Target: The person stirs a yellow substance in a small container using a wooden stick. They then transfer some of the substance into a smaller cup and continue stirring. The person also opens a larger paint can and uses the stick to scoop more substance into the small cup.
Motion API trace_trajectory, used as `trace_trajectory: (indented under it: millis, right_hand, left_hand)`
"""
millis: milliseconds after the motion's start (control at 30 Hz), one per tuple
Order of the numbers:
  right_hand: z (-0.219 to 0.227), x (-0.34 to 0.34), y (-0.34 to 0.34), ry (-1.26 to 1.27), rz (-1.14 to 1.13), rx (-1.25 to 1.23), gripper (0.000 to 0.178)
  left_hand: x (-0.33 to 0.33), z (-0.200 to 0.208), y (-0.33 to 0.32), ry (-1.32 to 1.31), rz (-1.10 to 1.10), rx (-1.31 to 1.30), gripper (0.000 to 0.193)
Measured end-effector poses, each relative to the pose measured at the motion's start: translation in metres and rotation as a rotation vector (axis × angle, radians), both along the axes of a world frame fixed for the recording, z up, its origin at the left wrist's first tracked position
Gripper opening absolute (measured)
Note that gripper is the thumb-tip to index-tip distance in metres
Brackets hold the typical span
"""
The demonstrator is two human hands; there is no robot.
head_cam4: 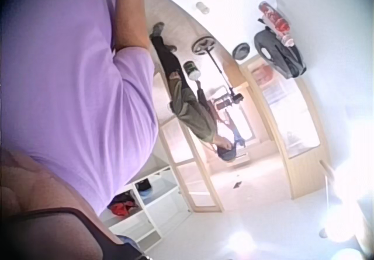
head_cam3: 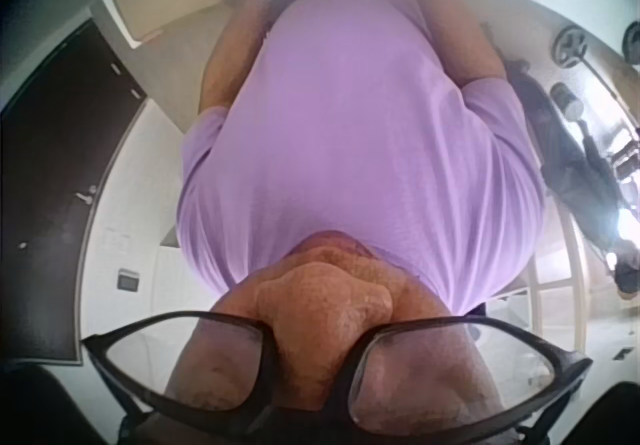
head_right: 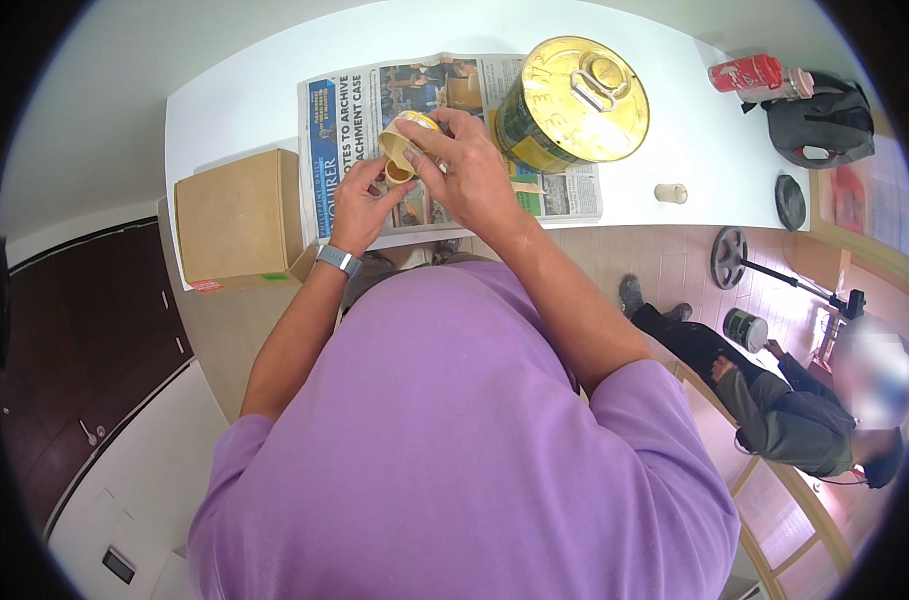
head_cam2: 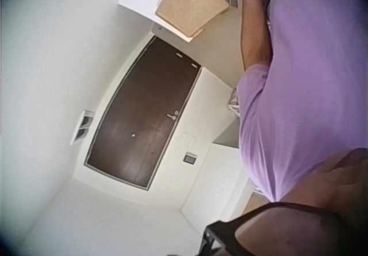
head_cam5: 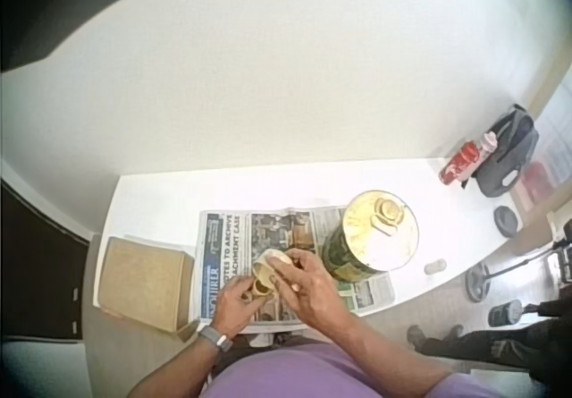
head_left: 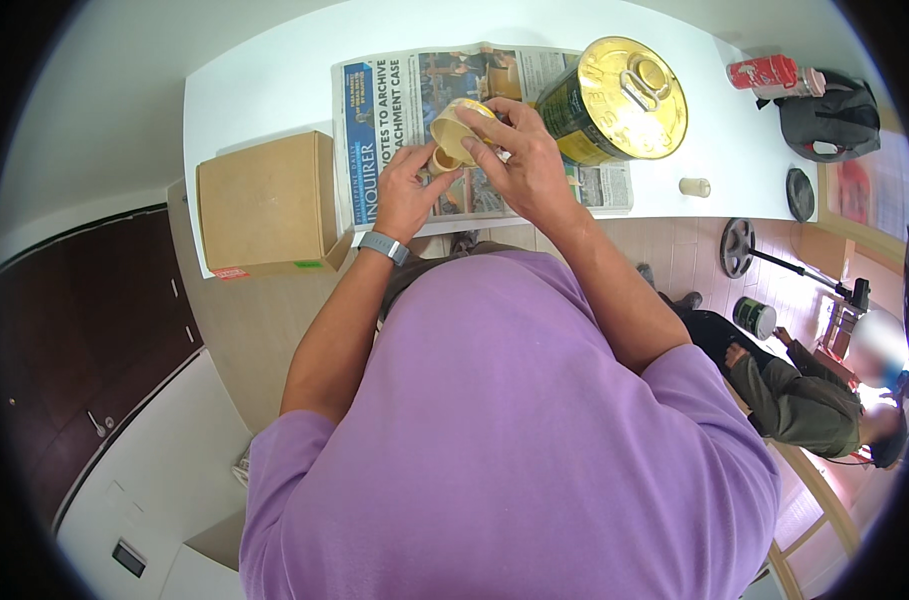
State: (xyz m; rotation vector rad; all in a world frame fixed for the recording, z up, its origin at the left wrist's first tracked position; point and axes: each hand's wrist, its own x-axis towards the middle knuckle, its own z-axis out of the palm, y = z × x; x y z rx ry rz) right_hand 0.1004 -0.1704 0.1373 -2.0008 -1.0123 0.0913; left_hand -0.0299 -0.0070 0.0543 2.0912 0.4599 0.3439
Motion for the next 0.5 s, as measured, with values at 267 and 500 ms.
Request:
trace_trajectory:
  millis: [267, 500]
  right_hand:
    - [0.0055, -0.0012, 0.0005, -0.036, 0.029, -0.017, 0.042]
    - [0.0056, -0.0005, -0.0001, -0.106, 0.042, -0.039, 0.047]
  left_hand:
    - [0.005, -0.001, -0.0014, -0.008, 0.023, -0.047, 0.052]
    - [0.0083, 0.0023, -0.0022, -0.013, 0.023, -0.076, 0.051]
